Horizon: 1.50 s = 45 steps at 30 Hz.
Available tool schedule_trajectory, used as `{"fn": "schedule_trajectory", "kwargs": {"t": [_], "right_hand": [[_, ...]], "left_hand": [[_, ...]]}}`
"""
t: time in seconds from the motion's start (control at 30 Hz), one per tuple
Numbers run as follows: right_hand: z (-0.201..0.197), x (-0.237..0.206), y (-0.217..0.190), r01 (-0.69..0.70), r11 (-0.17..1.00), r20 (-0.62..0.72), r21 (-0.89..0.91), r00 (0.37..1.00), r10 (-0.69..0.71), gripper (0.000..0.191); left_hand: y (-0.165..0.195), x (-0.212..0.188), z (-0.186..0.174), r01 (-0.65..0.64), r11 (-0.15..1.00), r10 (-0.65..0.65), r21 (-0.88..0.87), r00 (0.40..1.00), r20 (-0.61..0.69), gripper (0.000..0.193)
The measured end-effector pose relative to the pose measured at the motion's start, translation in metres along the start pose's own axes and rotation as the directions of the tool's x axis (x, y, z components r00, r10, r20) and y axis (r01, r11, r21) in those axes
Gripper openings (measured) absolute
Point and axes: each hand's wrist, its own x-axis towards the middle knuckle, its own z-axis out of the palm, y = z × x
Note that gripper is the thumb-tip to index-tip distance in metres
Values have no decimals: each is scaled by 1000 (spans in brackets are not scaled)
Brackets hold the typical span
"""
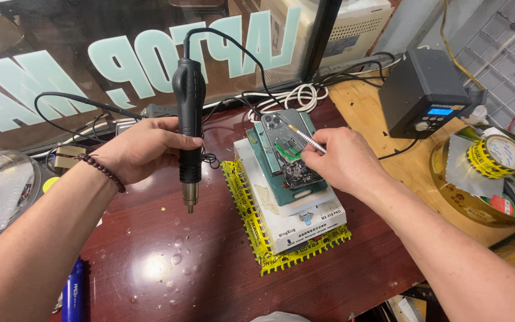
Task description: The person uses a hot air gun and a metal pick to remove components from a smartphone motherboard. They repeatedly apply heat and scrape the surface to lift and clear away soldered parts.
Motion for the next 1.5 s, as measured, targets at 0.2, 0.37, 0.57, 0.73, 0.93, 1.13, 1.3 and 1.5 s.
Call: {"fn": "schedule_trajectory", "kwargs": {"t": [0.2,0.37,0.57,0.73,0.93,1.13,1.3,1.5], "right_hand": [[-3,-4,11,-19,997,-80,-70,997,14,26],[-13,-20,21,-102,993,-124,67,986,110,26],[-24,-62,16,-313,900,99,304,950,297,32],[-26,-82,8,-337,916,67,219,942,330,28],[-26,-80,3,-112,973,-126,203,982,139,28],[-28,-81,0,-252,951,-33,179,964,262,27],[-23,-77,-2,-174,957,-68,231,979,194,27],[-19,-75,0,-207,952,-43,223,974,222,26]], "left_hand": [[0,-2,0,0,1000,0,3,1000,-7,12],[2,-4,0,24,1000,-24,12,999,-25,12],[17,8,-15,-67,994,71,-90,997,43,11],[50,42,-1,-200,918,262,-343,955,143,15],[81,71,60,-270,905,342,-329,921,186,21],[84,74,92,-235,917,309,-323,929,202,21],[85,70,103,-262,937,301,-229,941,154,20],[89,60,103,-205,971,219,-126,969,117,19]]}}
